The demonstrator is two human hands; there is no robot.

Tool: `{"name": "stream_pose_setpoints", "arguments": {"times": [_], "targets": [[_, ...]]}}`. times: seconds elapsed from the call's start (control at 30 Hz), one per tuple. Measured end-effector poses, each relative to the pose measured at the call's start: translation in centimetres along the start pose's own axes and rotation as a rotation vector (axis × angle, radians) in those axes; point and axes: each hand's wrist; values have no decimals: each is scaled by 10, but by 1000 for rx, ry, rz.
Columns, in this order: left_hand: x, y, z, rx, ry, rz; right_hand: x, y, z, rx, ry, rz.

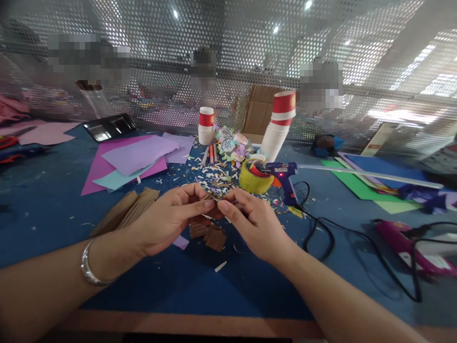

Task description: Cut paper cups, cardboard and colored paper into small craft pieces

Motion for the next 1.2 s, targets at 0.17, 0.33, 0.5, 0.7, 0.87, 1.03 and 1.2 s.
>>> {"name": "stream_pose_setpoints", "arguments": {"times": [0.17,0.33,0.5,0.7,0.87,1.03,1.2], "targets": [[2,2,0,-13,-30,53,1,0,0,-1,-17,12],[0,6,-2,-20,-30,71,1,2,-1,-31,-24,92],[-8,6,-1,-11,39,29,-1,7,-2,-80,-16,205],[-13,-1,4,25,59,-6,-1,12,-2,-123,-34,268],[-11,4,7,21,67,25,-4,13,-3,-170,-5,281],[-8,8,4,51,36,13,-6,10,-5,-220,8,355],[-8,11,-2,91,37,-16,-7,3,-6,-239,0,445]]}}
Point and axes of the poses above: each hand's wrist, its own z-axis towards the middle knuckle, its own x-axis out of the back of the hand, y = z × x, and after that the axes turned 4 degrees about x, right-handed
